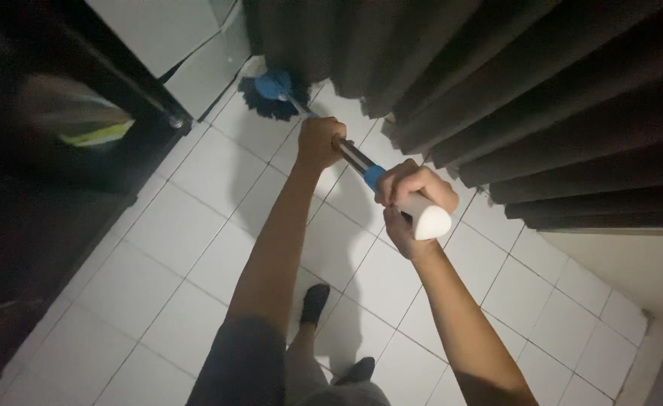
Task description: The recorder is mopping a white tiled floor using a long-handled mop.
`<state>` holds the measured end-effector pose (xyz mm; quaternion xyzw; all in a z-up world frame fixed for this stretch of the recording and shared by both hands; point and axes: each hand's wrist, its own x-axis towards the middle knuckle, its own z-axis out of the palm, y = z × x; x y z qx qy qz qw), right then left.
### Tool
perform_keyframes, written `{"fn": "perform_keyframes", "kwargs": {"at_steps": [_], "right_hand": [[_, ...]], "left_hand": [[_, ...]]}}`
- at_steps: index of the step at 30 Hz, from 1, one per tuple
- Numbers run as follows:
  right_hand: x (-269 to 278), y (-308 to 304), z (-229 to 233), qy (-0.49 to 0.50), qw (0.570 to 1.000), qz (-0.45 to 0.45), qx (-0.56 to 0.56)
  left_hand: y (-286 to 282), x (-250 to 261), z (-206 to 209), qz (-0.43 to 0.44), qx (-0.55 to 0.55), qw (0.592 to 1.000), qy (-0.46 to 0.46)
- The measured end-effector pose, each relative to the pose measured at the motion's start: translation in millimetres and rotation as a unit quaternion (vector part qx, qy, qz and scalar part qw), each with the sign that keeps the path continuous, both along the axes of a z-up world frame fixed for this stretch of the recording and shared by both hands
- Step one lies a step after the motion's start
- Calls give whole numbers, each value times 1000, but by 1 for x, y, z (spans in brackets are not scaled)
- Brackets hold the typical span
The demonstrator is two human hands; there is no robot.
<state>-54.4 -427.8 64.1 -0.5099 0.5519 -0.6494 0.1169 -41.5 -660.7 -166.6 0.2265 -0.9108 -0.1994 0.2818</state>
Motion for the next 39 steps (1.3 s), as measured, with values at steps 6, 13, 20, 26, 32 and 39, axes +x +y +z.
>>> {"fn": "perform_keyframes", "kwargs": {"at_steps": [6,13,20,26,32,39], "right_hand": [[-33,13,9,65,990,109,-61],[-52,16,83,-84,970,212,-82],[-58,18,46,-231,930,273,-81],[-41,12,54,-219,931,282,-74],[-21,9,84,-146,954,241,-98],[7,9,54,148,987,62,-10]], "left_hand": [[23,21,35,-21,58,996,56],[69,58,79,30,34,989,138],[88,106,72,114,161,978,-62],[76,110,73,142,115,983,-23],[56,87,80,94,75,989,86],[16,59,49,44,31,995,83]]}}
